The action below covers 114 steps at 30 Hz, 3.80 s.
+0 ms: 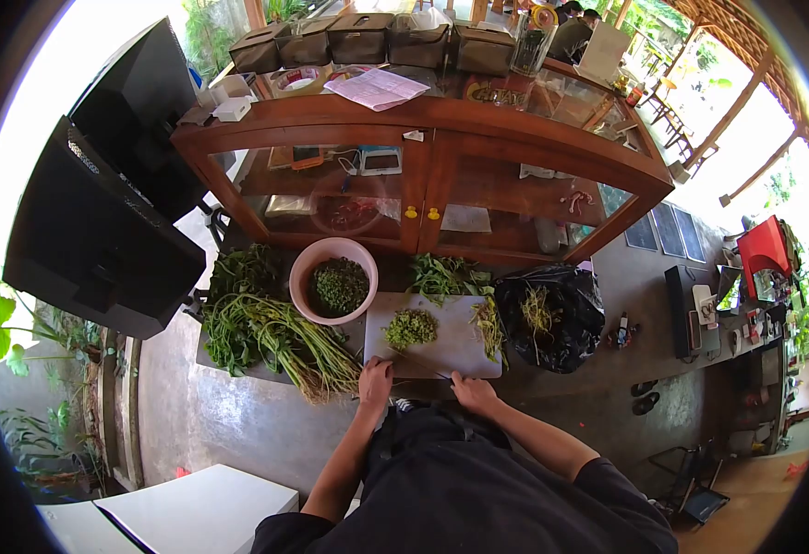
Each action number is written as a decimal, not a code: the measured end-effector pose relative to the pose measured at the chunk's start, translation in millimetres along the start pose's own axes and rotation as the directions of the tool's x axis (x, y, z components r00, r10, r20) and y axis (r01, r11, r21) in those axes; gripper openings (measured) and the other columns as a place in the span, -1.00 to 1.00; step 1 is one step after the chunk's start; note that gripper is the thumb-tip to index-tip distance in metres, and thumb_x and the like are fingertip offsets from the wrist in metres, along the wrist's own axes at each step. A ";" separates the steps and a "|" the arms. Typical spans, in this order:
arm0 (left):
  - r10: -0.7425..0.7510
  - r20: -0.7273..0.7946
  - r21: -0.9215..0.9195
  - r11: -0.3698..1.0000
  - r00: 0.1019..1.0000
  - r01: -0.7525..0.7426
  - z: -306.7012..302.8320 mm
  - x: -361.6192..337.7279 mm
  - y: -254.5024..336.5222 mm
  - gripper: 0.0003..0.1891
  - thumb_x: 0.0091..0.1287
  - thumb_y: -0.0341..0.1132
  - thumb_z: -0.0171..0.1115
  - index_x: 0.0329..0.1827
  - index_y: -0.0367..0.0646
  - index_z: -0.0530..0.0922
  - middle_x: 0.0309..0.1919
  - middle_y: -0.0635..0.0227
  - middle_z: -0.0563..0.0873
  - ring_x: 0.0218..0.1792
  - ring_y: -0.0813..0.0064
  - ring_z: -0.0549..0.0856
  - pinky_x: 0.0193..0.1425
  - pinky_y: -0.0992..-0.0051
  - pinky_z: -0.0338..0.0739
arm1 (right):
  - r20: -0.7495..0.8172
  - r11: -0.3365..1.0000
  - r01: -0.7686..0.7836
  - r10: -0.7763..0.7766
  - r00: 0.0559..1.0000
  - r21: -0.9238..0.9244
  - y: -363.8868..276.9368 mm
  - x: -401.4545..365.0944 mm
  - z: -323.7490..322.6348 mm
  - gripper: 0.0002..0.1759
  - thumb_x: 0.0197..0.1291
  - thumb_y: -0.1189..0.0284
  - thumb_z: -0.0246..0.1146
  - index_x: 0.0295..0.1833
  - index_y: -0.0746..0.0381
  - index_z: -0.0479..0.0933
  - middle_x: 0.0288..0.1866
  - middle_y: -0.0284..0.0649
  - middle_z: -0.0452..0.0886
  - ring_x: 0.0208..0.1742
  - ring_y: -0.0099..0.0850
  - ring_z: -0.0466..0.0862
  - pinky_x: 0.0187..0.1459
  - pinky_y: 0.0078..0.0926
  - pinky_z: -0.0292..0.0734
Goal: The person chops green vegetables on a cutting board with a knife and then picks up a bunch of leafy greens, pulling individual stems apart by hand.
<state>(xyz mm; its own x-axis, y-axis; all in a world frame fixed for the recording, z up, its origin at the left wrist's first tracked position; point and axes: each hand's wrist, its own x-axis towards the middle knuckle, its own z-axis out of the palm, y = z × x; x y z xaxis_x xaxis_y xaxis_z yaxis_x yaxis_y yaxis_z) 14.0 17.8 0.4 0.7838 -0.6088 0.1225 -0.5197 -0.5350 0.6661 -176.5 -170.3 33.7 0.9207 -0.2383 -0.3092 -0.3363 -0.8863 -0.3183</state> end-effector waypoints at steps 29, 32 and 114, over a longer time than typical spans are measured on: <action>0.021 -0.004 0.091 0.996 1.000 -0.021 3.8 -2.8 -1.2 -0.86 0.22 -0.41 0.22 -0.24 -0.22 0.70 -0.25 0.21 0.68 -0.14 0.14 0.66 0.00 0.26 0.57 | 0.274 0.978 -0.120 0.069 0.959 0.172 -8.8 21.2 17.7 -0.62 0.39 0.18 -0.02 0.11 0.23 0.23 -0.21 0.22 0.64 -0.14 0.19 0.65 -0.12 0.16 0.52; 0.010 -0.008 0.075 0.997 1.000 -0.010 5.7 -4.3 -3.4 -0.85 0.23 -0.40 0.21 -0.24 -0.22 0.70 -0.25 0.20 0.68 -0.14 0.14 0.66 0.00 0.25 0.57 | 0.274 0.978 -0.112 0.060 0.960 0.176 -12.3 26.1 23.1 -0.61 0.39 0.18 -0.03 0.13 0.23 0.23 -0.18 0.23 0.63 -0.12 0.20 0.64 -0.09 0.16 0.51; 0.013 -0.022 0.046 0.999 1.000 -0.012 -6.1 -6.7 1.9 -0.86 0.21 -0.45 0.24 -0.22 -0.18 0.71 -0.23 0.24 0.65 -0.11 0.13 0.64 0.00 0.24 0.57 | 0.340 0.985 -0.134 0.090 0.936 0.107 -20.6 7.0 -13.2 -0.65 0.37 0.23 0.01 0.05 0.30 0.24 -0.27 0.18 0.66 -0.19 0.19 0.65 -0.16 0.19 0.50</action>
<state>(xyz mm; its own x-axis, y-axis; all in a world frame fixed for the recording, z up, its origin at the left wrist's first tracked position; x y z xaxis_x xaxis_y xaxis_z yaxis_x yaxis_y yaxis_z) 9.8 24.5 5.4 0.7841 -0.6029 0.1471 -0.5442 -0.5541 0.6299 -160.5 -159.0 50.0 0.7641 -0.1679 -0.6228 -0.4758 -0.7987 -0.3684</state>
